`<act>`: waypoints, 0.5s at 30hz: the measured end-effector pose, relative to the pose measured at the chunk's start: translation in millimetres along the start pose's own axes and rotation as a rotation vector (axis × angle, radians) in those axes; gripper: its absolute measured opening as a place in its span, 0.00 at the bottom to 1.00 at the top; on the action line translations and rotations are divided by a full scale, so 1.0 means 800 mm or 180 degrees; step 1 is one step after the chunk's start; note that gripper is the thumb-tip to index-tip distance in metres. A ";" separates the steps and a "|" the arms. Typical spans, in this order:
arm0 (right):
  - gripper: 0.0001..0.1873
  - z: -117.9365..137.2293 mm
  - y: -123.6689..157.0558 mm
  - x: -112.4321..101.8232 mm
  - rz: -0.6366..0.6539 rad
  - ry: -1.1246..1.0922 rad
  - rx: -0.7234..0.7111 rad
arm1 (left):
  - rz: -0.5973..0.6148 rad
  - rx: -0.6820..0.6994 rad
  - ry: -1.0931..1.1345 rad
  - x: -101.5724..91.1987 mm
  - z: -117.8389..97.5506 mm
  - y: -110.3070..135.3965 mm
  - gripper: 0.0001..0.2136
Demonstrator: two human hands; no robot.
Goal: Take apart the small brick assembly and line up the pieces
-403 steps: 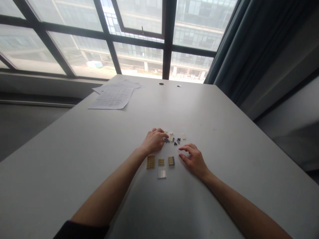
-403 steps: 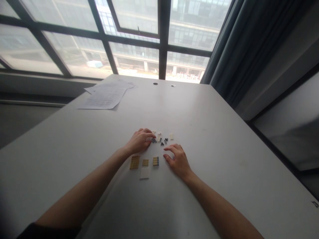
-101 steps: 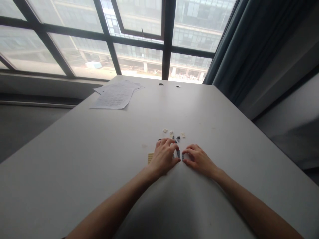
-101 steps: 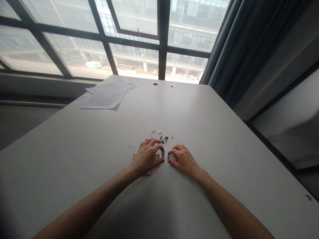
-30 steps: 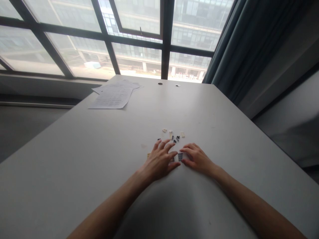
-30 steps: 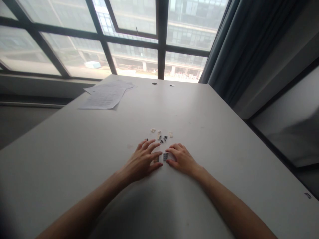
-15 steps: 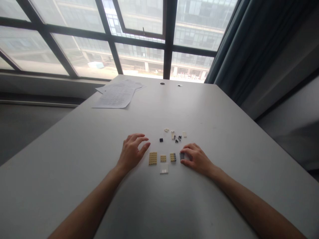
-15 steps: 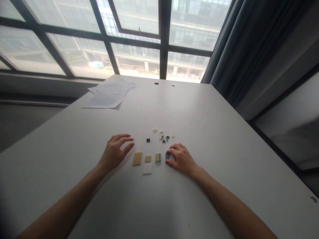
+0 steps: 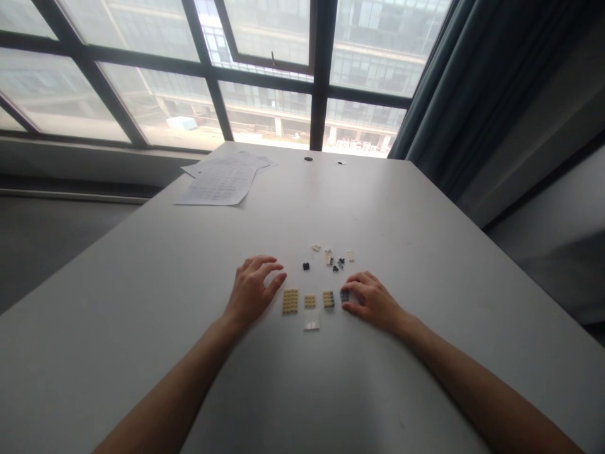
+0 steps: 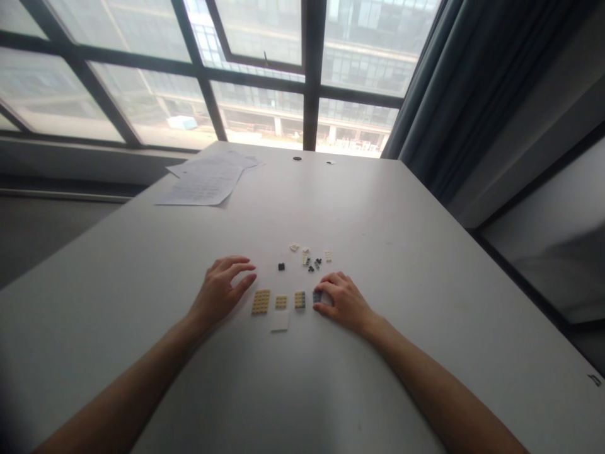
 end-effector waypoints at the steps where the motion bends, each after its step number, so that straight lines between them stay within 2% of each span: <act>1: 0.14 0.000 0.000 0.000 0.0001 0.0001 -0.0006 | 0.0010 -0.0004 0.0001 0.000 0.000 0.000 0.12; 6: 0.18 -0.004 0.003 -0.002 0.0009 -0.0034 -0.0038 | 0.0036 0.0001 -0.0026 0.000 -0.001 0.001 0.13; 15: 0.14 -0.009 0.005 -0.001 -0.0032 -0.0084 -0.0015 | -0.0028 0.0057 -0.0017 0.006 0.002 0.002 0.12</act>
Point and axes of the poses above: each hand's wrist, its own y-axis away from the middle knuckle, its own x-axis out of the palm, z = x × y, the point moved 2 cm from there along -y, towards the middle knuckle, and after that the axes turned 5 degrees about x, right-handed, at the moved point
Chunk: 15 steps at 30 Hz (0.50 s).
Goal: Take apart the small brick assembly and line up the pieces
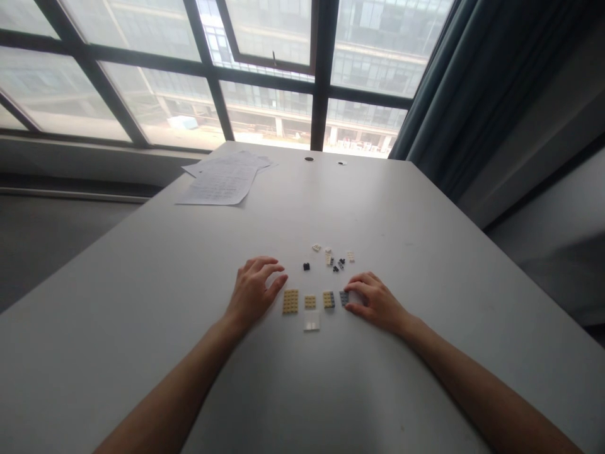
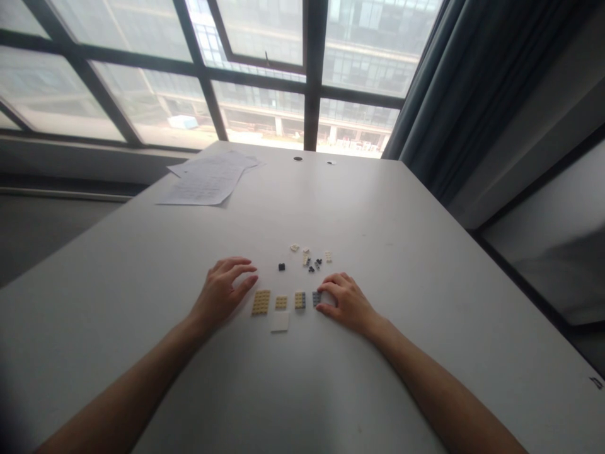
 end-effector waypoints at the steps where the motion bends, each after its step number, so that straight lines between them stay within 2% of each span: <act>1: 0.14 0.000 0.000 0.000 -0.0004 0.0001 -0.0007 | -0.0015 0.0012 0.0008 0.001 0.001 0.000 0.12; 9: 0.17 0.000 -0.002 -0.001 -0.0067 -0.0021 -0.0003 | 0.0005 -0.0003 -0.0004 0.003 0.003 0.002 0.12; 15: 0.15 -0.003 -0.021 -0.008 -0.0259 0.0022 -0.0047 | 0.0044 -0.0010 0.0006 0.003 -0.001 0.002 0.12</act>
Point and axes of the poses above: each hand's wrist, its own y-axis away from the middle knuckle, its own x-axis out of the palm, z = x × y, the point moved 2 cm from there along -y, towards the middle knuckle, and after that the axes turned 5 degrees about x, right-handed, at the moved point
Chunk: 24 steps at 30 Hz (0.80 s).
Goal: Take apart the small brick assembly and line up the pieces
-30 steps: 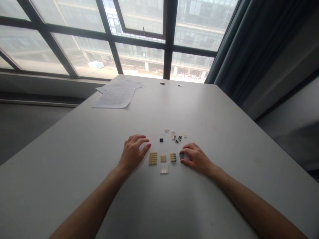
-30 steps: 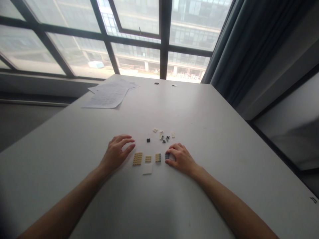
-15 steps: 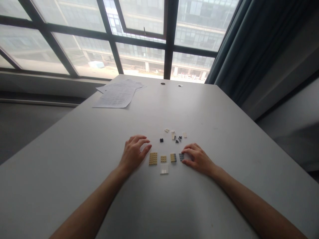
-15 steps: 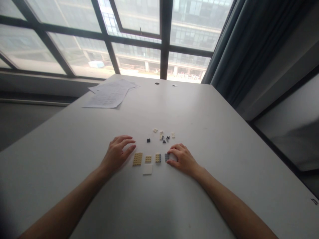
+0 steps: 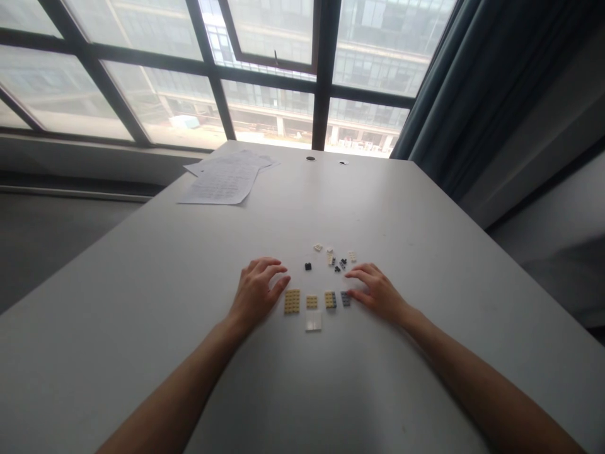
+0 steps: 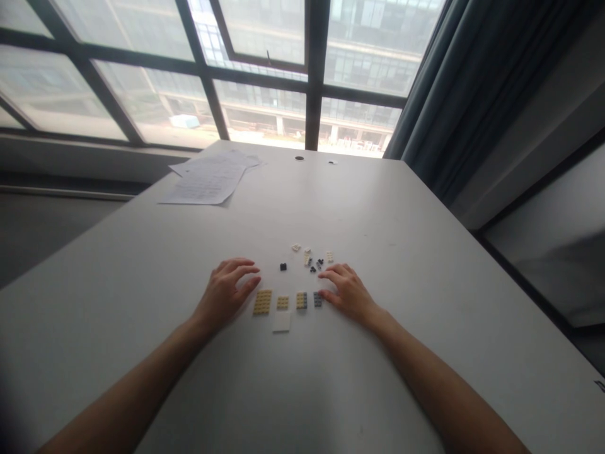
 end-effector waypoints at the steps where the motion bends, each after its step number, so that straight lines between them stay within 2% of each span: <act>1: 0.14 -0.001 -0.005 -0.001 -0.0030 0.0014 0.0001 | 0.0004 -0.0001 0.0004 0.000 -0.001 0.000 0.12; 12: 0.15 -0.037 -0.050 0.001 -0.0276 0.0505 0.0491 | 0.0005 0.0011 0.0023 0.000 -0.006 0.000 0.12; 16: 0.18 -0.051 -0.055 0.002 -0.0163 0.0656 0.0623 | 0.0013 0.0012 0.0025 0.001 -0.006 0.002 0.11; 19: 0.19 -0.057 -0.057 0.003 0.0006 0.0715 0.0557 | 0.0014 0.0016 0.0028 0.000 -0.007 0.002 0.11; 24: 0.17 -0.063 -0.058 0.004 0.0049 0.0757 0.0583 | 0.0011 0.0016 0.0019 0.000 -0.006 0.001 0.11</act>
Point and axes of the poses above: each hand's wrist, its own y-axis away from the middle knuckle, its own x-axis out of the palm, z = x × y, the point moved 2 cm from there along -y, towards the middle knuckle, and after that the axes turned 5 degrees about x, right-handed, at the moved point
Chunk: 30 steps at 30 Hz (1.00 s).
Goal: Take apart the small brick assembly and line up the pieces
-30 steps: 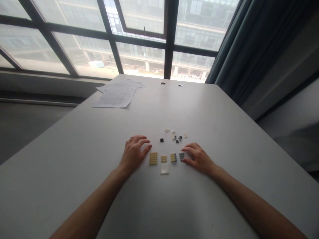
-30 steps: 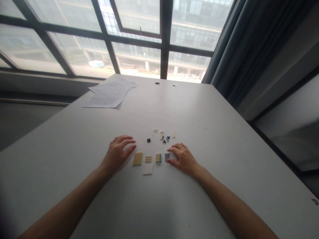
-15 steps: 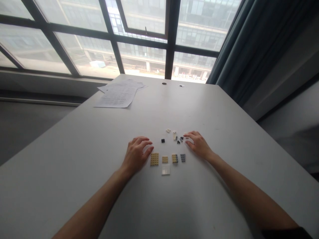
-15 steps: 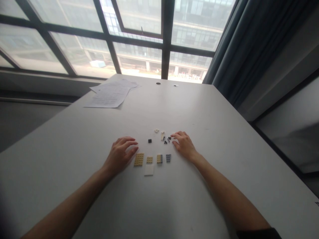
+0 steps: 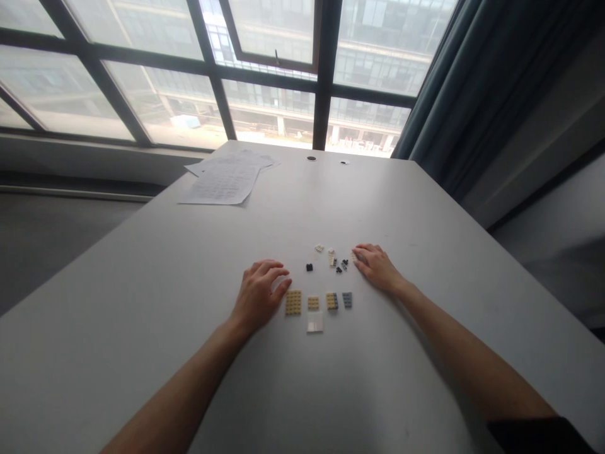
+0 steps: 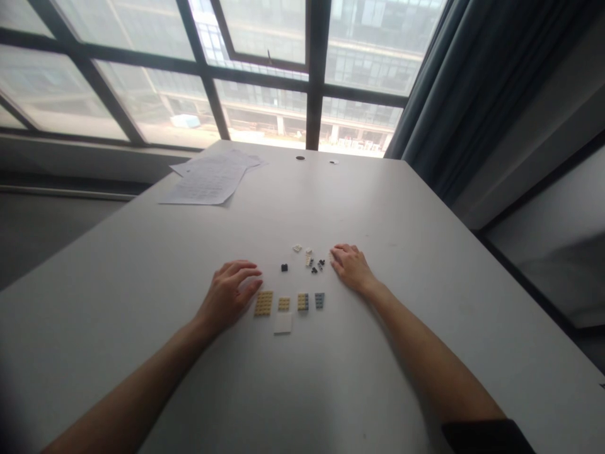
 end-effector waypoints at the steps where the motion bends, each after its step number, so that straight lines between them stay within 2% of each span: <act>1: 0.16 -0.001 0.000 0.000 -0.0006 -0.0006 0.0002 | 0.0003 0.0002 -0.0009 0.001 0.001 0.000 0.11; 12: 0.10 0.001 0.020 -0.005 -0.0256 -0.0340 -0.0164 | 0.0023 0.0007 -0.0024 0.000 0.000 0.001 0.11; 30: 0.11 0.040 0.081 -0.028 -0.0283 -0.0624 -0.0527 | -0.0012 0.0058 -0.0078 0.002 0.001 0.002 0.11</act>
Point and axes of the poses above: each hand's wrist, its own y-axis away from the middle knuckle, its own x-axis out of the palm, z = x × y, the point moved 2 cm from there along -y, towards the middle knuckle, and after that the axes turned 5 degrees about x, right-handed, at the moved point
